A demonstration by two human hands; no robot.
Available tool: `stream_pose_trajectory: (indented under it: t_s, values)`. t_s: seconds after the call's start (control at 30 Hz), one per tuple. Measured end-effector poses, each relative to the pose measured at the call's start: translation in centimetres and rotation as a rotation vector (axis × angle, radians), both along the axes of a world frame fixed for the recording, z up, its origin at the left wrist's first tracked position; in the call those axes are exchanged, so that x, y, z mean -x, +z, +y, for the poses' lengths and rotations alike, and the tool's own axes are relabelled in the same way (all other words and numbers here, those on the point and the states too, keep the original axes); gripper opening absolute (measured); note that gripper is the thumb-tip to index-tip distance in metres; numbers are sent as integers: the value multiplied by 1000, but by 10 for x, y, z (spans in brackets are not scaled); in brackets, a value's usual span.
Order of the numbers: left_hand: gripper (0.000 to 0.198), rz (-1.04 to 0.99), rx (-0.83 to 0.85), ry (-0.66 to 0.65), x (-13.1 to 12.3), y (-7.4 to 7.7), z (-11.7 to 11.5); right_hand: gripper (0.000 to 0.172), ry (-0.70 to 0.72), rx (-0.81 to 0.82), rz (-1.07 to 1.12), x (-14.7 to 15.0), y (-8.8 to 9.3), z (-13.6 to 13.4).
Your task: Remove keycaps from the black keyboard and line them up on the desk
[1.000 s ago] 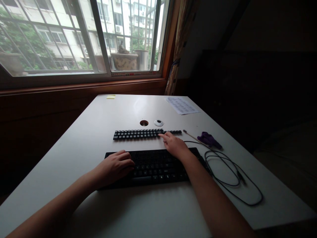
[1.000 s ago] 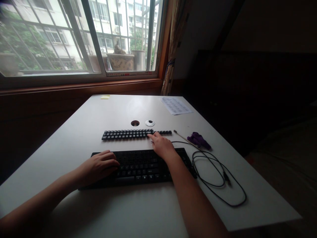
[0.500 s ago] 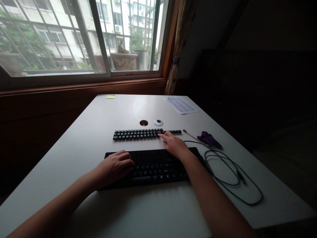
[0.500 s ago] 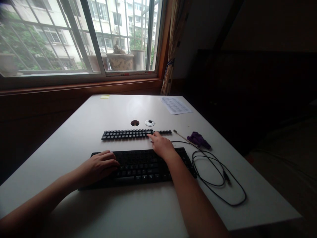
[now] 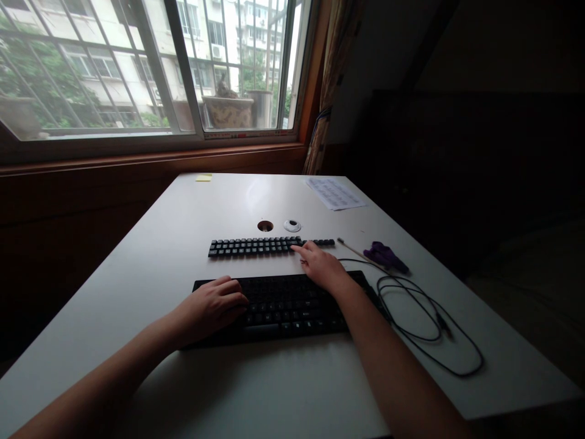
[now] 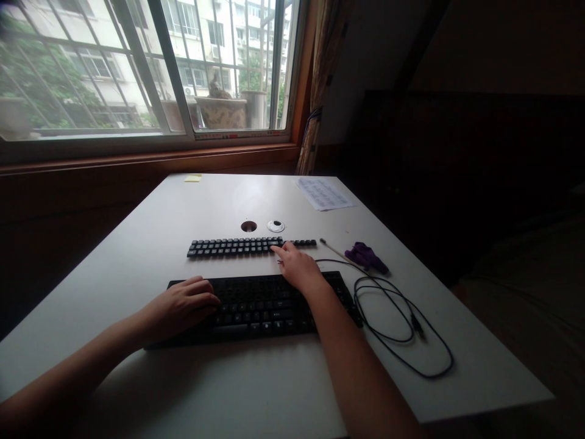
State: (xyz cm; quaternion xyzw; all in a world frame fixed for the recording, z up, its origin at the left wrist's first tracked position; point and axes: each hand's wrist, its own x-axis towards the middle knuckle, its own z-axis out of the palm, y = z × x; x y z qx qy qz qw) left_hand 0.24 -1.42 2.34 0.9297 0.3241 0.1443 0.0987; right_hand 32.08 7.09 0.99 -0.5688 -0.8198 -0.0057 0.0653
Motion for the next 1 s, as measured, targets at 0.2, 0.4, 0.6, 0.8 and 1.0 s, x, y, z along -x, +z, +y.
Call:
stream_pose_trajectory:
  t_s: [0.2,0.4,0.6,0.8,1.0]
  values:
    - [18,1,-1,3,0,-2,0,51,4,-1,-4,0,-2,0]
    - [18,-3,-7,2,0,-2,0,51,-11,13,-17,2,0,0]
    - [18,-6,-8,-1,1,-2,0,52,-16,20,-15,2,0,-1]
    - [18,-7,-11,6,0,-2,1,55,-13,-9,18,2,1,-2]
    - [18,6,-7,10,0,0,-1,48,0,-103,129,-4,5,-5]
